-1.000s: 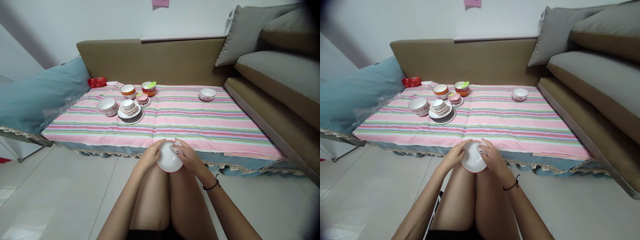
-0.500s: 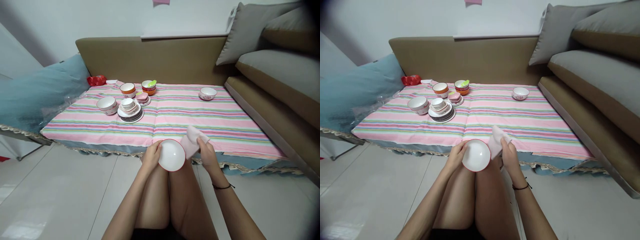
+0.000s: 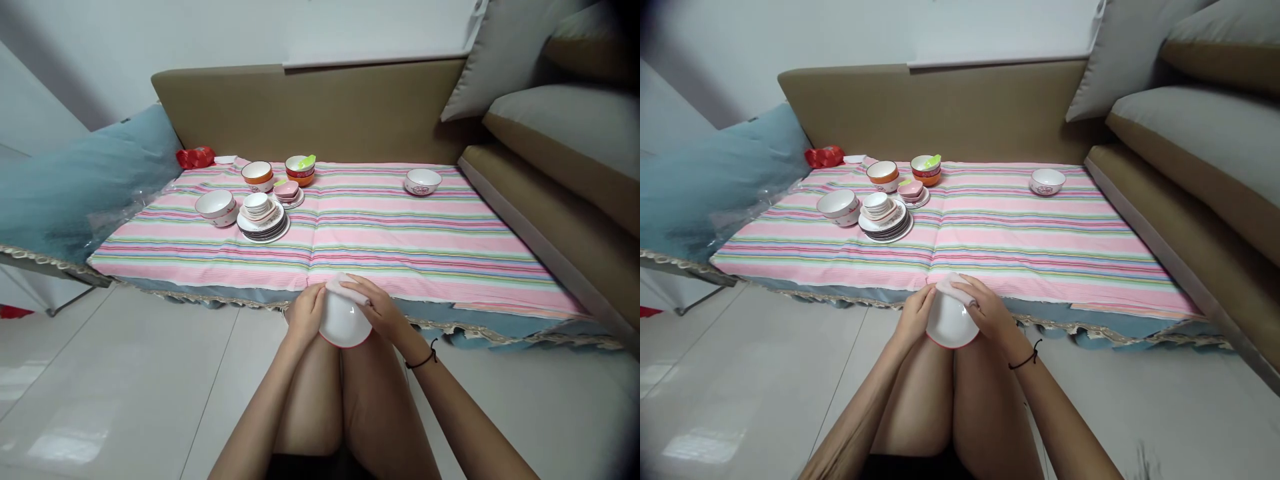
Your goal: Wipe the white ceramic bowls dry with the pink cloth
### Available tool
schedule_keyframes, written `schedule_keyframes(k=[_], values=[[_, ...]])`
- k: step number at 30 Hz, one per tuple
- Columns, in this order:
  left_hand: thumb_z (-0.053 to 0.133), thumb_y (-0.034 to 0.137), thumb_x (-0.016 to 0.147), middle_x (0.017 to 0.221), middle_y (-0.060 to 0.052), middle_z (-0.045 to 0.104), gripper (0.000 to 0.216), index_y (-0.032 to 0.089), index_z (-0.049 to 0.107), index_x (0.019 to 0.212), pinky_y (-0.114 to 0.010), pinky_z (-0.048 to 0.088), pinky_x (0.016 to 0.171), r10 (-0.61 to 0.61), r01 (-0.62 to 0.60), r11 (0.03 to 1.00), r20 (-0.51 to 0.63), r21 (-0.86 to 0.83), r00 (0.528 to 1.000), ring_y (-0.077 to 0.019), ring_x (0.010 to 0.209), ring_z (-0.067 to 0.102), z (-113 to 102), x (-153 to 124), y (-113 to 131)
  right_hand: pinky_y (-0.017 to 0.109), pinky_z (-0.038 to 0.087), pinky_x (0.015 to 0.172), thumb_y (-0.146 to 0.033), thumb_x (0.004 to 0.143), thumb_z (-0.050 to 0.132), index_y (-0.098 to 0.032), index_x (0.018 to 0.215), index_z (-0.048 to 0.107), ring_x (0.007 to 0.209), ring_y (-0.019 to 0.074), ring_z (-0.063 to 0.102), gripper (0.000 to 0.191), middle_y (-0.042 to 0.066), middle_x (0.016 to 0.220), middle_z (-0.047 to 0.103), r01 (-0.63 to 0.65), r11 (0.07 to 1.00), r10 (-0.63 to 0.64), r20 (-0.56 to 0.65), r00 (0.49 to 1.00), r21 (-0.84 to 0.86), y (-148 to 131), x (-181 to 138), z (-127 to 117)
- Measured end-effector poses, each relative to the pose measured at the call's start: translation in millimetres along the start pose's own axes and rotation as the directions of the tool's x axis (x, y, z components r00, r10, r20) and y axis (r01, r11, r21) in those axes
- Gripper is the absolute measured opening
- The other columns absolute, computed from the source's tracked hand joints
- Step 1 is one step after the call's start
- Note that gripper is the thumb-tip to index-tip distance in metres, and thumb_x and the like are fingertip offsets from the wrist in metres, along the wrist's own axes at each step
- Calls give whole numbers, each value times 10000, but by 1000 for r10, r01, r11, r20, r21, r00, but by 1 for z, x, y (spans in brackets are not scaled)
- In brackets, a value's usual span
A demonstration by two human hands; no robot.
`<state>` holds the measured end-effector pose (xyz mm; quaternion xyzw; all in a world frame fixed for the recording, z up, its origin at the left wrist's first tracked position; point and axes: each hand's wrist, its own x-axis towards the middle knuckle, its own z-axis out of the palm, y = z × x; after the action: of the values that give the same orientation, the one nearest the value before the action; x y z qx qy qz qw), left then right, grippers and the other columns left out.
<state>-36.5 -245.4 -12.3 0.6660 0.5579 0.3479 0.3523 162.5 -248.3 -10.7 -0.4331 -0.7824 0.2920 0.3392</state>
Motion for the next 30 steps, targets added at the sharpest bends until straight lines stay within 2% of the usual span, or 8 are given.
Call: schedule_keyframes(k=[4,9,13,17,20,23,27,30], values=[[350,342,969,1189,-70,690,386,189,659,1142,-362,448,997,1,-1,1000,-13,29,1000,-216,1124,617,2,0,1,455,384,1103,-214,890,374,-251,1335,557,1333,241,444,483,67,1460,463,29,997,-26,55,998,-67,0,-2,-6],[339,335,970,1199,-63,684,395,209,654,1174,-352,466,972,20,-20,997,6,80,1000,-215,1123,614,1,-2,5,434,439,1061,-141,835,408,-255,1330,555,1294,242,481,529,68,1427,487,33,983,-18,84,996,-181,-7,-2,-9],[325,324,972,1161,-67,698,397,205,654,1158,-346,483,922,5,-2,991,-22,132,1000,-220,1076,632,2,-4,6,453,513,962,-117,812,408,-230,1304,569,1221,273,541,530,101,1373,516,-14,959,39,82,996,-283,-12,-9,-9],[322,313,970,1111,-73,711,384,203,662,1109,-346,489,884,9,0,988,-57,155,998,-228,1029,645,6,-6,5,459,555,870,-139,831,402,-175,1324,537,1150,311,584,512,157,1376,497,-142,906,163,20,986,-398,-18,-24,-2],[318,313,971,1070,-88,715,382,186,662,1079,-355,490,861,1,12,988,-82,157,997,-234,981,654,9,-7,6,462,552,874,-145,832,414,-148,1286,555,1140,323,581,476,179,1343,511,-183,882,174,-62,983,-435,-22,-37,7],[317,318,972,1043,-96,718,378,177,656,1065,-370,488,858,-3,20,986,-103,165,995,-238,944,659,11,-8,7,454,563,826,-140,826,426,-185,1233,584,1035,302,614,439,159,1240,559,-241,869,196,-146,970,-431,-26,-50,18],[310,302,971,1069,-91,715,376,187,650,1084,-369,485,878,20,-1,986,-110,169,994,-234,959,658,12,-8,6,451,566,722,-170,835,433,-189,1233,590,891,295,625,428,155,1064,583,-350,849,292,-201,935,-395,-32,-61,29],[308,313,972,1057,-93,718,385,184,653,1087,-368,484,879,13,4,984,-96,176,995,-235,958,659,10,-7,4,448,558,765,-172,836,427,-199,1222,607,908,282,621,426,142,1066,576,-383,861,324,-222,920,-335,-36,-61,27]])
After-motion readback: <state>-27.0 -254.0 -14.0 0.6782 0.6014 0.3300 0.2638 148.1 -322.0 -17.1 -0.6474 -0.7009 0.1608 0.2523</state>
